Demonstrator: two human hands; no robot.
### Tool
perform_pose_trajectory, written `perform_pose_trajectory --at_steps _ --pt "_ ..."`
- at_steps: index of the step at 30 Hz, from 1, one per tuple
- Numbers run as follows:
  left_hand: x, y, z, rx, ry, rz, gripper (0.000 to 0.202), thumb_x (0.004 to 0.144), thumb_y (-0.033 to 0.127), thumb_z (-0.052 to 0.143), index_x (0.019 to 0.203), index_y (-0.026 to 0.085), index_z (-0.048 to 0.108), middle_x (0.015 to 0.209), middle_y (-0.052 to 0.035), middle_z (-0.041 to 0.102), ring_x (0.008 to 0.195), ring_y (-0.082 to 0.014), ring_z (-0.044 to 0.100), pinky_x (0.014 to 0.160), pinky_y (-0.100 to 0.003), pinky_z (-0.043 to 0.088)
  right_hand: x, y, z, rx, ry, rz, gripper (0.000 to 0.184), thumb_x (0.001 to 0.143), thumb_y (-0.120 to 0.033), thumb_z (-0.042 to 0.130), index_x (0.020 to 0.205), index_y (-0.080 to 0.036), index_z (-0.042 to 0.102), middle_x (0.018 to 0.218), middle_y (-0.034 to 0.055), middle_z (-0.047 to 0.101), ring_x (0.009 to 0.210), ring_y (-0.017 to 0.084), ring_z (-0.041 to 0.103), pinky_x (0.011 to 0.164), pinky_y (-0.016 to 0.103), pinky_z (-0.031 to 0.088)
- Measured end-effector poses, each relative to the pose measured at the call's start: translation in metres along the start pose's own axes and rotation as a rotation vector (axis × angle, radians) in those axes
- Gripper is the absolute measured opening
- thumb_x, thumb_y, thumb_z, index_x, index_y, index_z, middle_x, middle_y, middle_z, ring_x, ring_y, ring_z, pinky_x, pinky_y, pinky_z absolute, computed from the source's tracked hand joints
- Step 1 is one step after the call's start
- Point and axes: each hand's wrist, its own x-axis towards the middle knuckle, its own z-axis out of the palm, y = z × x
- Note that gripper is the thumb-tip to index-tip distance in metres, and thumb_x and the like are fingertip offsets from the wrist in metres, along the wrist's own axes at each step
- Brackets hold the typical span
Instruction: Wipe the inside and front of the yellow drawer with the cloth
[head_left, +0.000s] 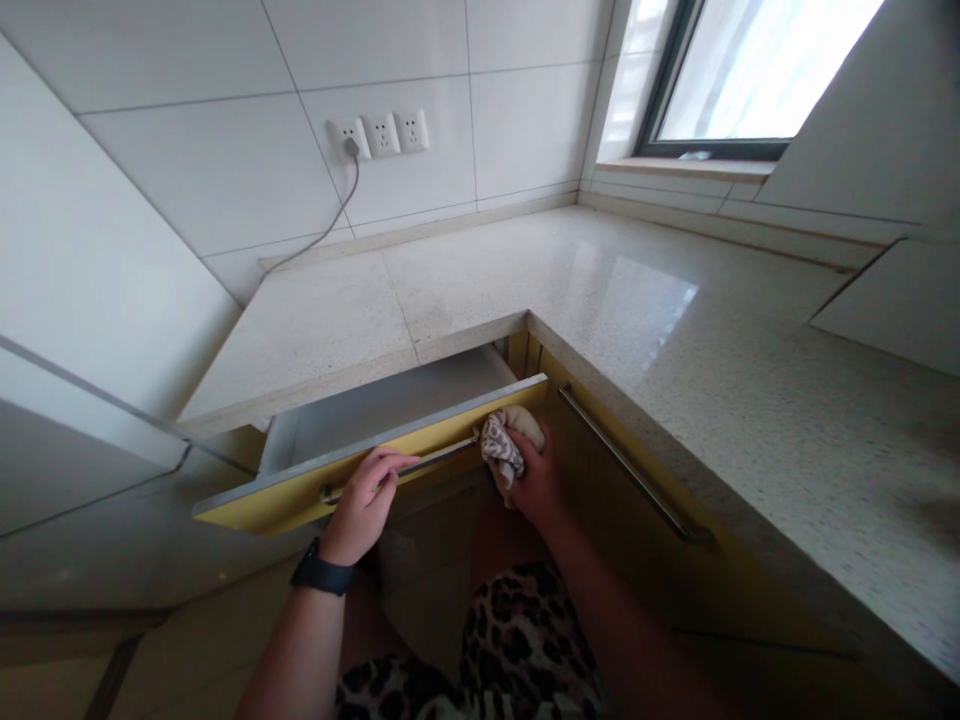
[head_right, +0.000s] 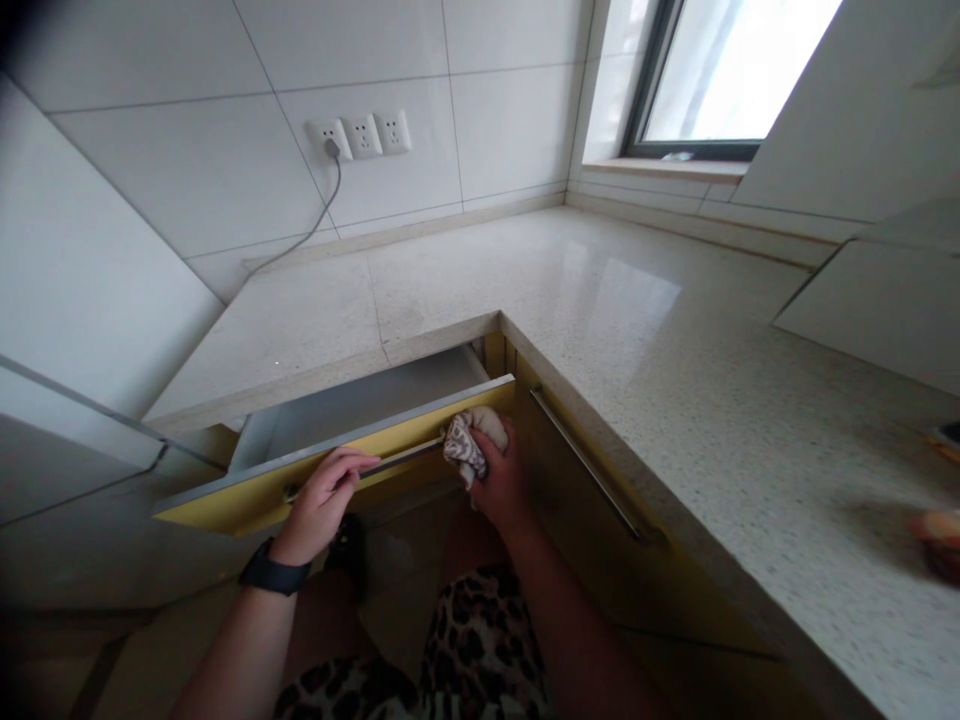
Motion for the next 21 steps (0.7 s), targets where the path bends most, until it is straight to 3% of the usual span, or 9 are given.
perform_pose_trajectory --at_steps 2,4,6,11,13,21 --pt "0.001 0.001 0.0 -0.017 0.003 -0.003 0.034 0.097 0.016 0.041 0.118 0.03 0.063 0.112 -0.0011 0.056 0.107 -0.013 0.054 0.096 -0.031 0.044 0.003 0.003 -0.001 -0.02 0.08 0.065 0.052 0.071 -0.027 0.067 0.123 -0.024 0.063 0.146 0.0108 0.029 0.132 0.03 0.04 0.11 0.045 0.035" --pt "0.001 0.001 0.0 -0.033 0.005 -0.003 0.033 0.097 0.017 0.041 0.118 0.029 0.063 0.112 -0.0016 0.057 0.108 -0.0134 0.054 0.097 -0.031 0.045 0.005 0.007 0.001 -0.032 0.219 0.23 0.053 0.073 -0.033 0.067 0.125 -0.02 0.061 0.141 0.0144 0.034 0.124 0.03 0.047 0.107 0.045 0.039" --pt "0.001 0.001 0.0 -0.038 0.004 -0.001 0.032 0.097 0.017 0.041 0.117 0.028 0.064 0.113 -0.0019 0.057 0.108 -0.0137 0.054 0.097 -0.032 0.045 0.003 0.01 0.006 -0.048 0.273 0.329 0.056 0.073 -0.037 0.067 0.126 -0.018 0.06 0.139 0.0162 0.036 0.121 0.03 0.049 0.105 0.046 0.04" --pt "0.0 -0.001 -0.001 -0.012 -0.001 0.009 0.034 0.096 0.014 0.041 0.118 0.028 0.063 0.113 -0.0019 0.057 0.105 -0.0132 0.055 0.095 -0.031 0.046 -0.021 0.001 0.02 -0.04 -0.013 0.204 0.056 0.073 -0.031 0.065 0.127 -0.024 0.059 0.145 0.0112 0.03 0.129 0.03 0.043 0.109 0.043 0.037" --pt "0.0 -0.002 0.0 -0.02 -0.001 0.006 0.034 0.096 0.013 0.04 0.117 0.028 0.063 0.113 -0.002 0.058 0.105 -0.0132 0.056 0.094 -0.031 0.046 -0.026 -0.002 0.023 -0.036 -0.072 0.207 0.055 0.072 -0.03 0.065 0.127 -0.027 0.059 0.148 0.009 0.027 0.13 0.029 0.042 0.108 0.042 0.038" --pt "0.001 0.005 0.0 0.021 0.016 0.018 0.034 0.092 0.01 0.045 0.116 0.026 0.064 0.108 -0.0022 0.059 0.1 -0.0132 0.057 0.091 -0.03 0.047 -0.021 0.021 0.032 -0.049 0.133 0.437 0.057 0.074 -0.04 0.064 0.125 -0.016 0.059 0.136 0.0165 0.038 0.121 0.032 0.048 0.105 0.047 0.039"
